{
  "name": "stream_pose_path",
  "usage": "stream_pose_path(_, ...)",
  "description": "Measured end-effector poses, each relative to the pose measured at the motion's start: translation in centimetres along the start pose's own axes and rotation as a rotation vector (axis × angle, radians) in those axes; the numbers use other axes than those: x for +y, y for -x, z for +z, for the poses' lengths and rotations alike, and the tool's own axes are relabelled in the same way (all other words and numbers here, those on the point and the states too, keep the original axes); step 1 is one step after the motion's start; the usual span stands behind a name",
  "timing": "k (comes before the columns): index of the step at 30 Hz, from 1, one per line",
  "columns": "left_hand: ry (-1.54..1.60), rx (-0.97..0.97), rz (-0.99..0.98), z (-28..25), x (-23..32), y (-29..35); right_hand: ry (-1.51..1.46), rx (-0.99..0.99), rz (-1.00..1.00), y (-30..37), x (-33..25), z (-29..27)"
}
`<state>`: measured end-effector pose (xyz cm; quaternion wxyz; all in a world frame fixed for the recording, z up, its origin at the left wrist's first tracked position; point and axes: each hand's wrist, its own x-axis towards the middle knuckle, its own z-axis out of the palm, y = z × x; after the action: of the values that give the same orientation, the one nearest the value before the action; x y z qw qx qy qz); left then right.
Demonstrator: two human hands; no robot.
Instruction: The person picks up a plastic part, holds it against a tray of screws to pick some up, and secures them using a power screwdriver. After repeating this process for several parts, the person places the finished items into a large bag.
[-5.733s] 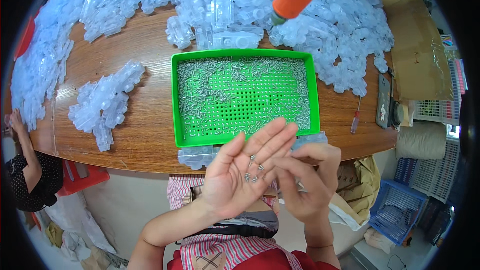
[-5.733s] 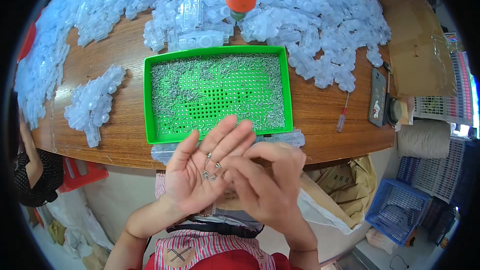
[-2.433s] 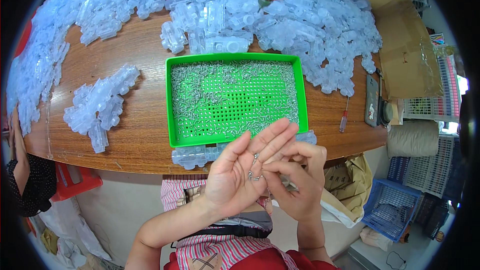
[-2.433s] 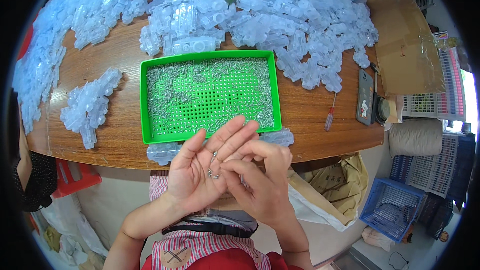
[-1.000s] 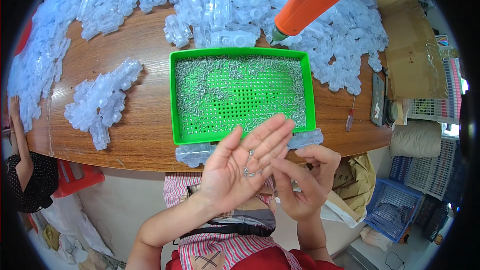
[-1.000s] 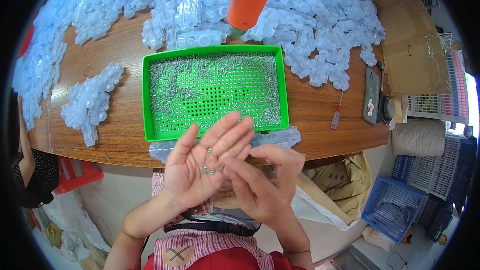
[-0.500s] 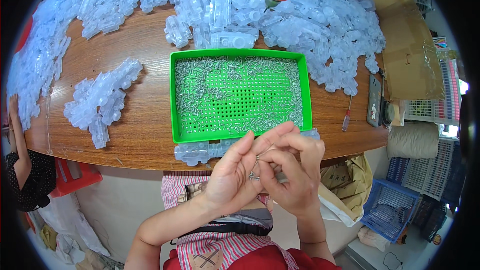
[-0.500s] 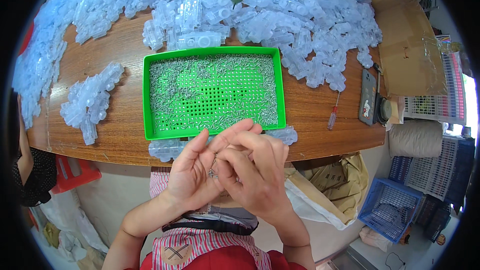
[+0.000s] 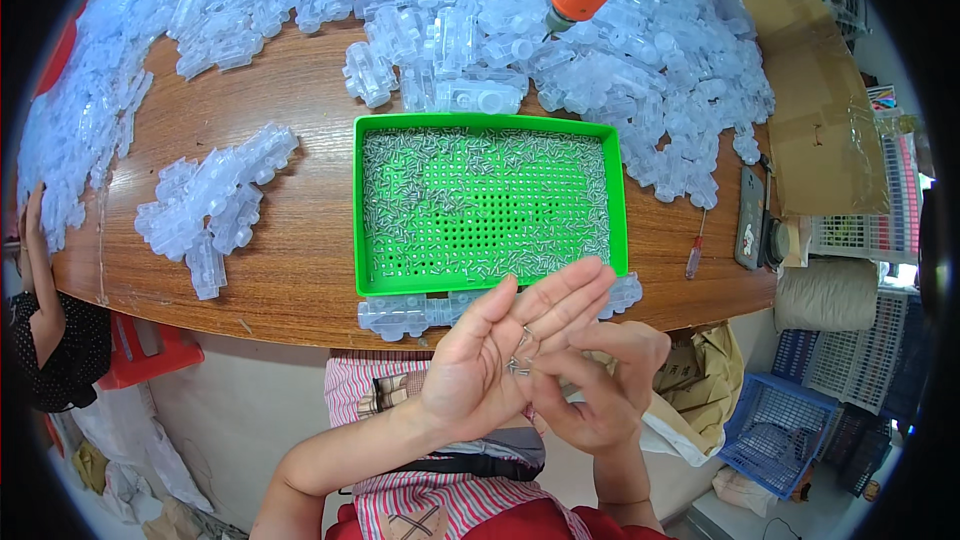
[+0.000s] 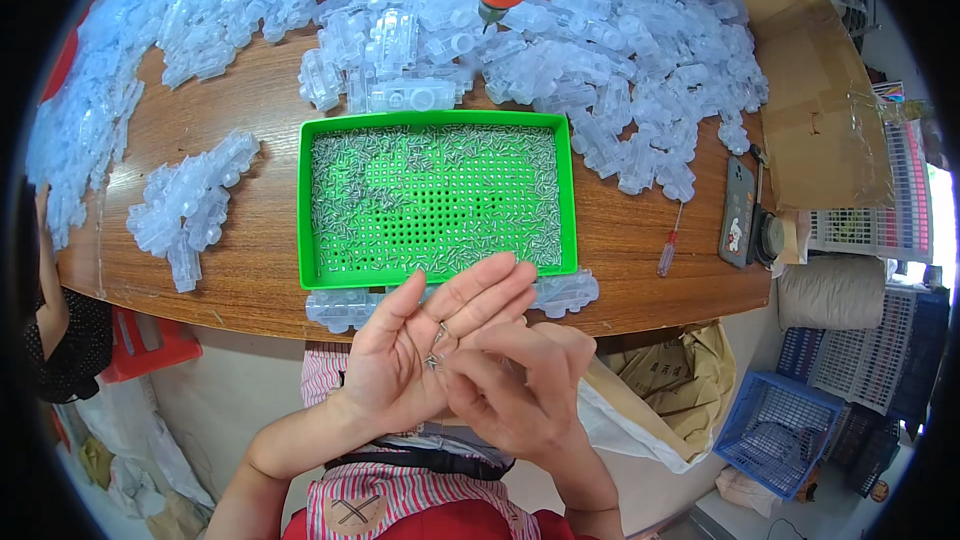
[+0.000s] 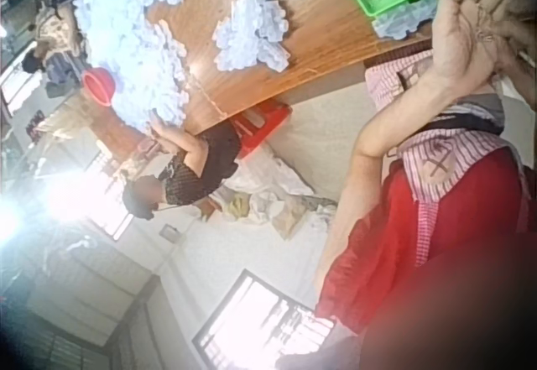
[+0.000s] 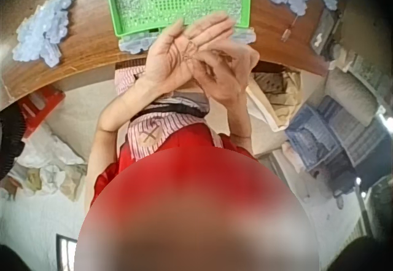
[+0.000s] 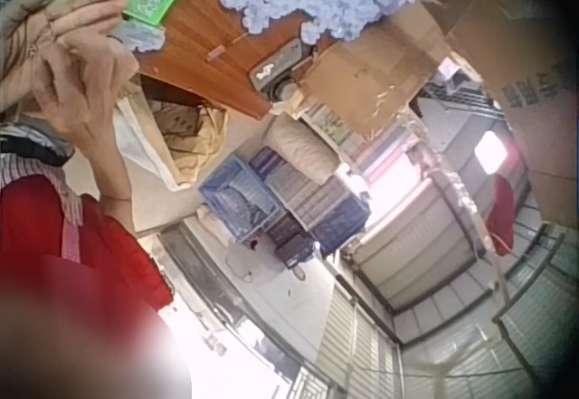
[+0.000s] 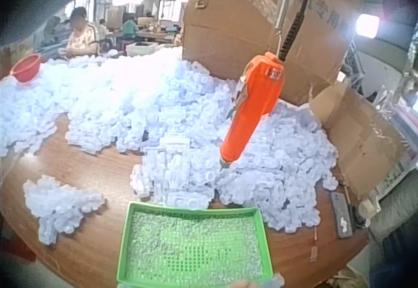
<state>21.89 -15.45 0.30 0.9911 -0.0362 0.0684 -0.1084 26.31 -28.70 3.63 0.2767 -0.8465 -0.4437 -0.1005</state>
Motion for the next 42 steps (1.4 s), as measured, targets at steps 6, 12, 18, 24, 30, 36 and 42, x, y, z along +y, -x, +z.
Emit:
stream_pose_path(6, 0.003, 0.024, -0.006, -0.1, 0.0, -0.1, -0.248, 0.049, 0.232, 0.3, 0.1, 0.3)
stream_pose_path(12, -0.059, 0.026, -0.013, -0.6, -0.2, 0.1, 0.022, -0.028, 0.084, -0.6, -0.1, 0.5)
stream_pose_path(18, -0.033, 0.042, -0.039, -0.5, -0.2, 0.3, -0.112, -0.064, 0.187, -0.4, 0.2, 1.4)
stream_pose_path(24, 0.073, 0.02, -0.016, -0.4, 0.2, 0.0, -0.205, -0.025, 0.172, -0.1, -0.1, 0.5)
stream_pose_path(30, 0.066, 0.04, 0.024, -0.5, 0.0, 0.0, -0.133, -0.094, 0.089, -0.1, 0.0, 0.0)
stream_pose_path(36, 0.069, 0.033, 0.027, -0.3, -0.1, 0.1, -0.131, -0.09, 0.162, -0.4, -0.5, -0.3)
stream_pose_path(42, 0.05, 0.045, 0.034, -0.4, -0.2, -0.1, -0.049, -0.183, 0.055, -0.1, -0.4, -0.7)
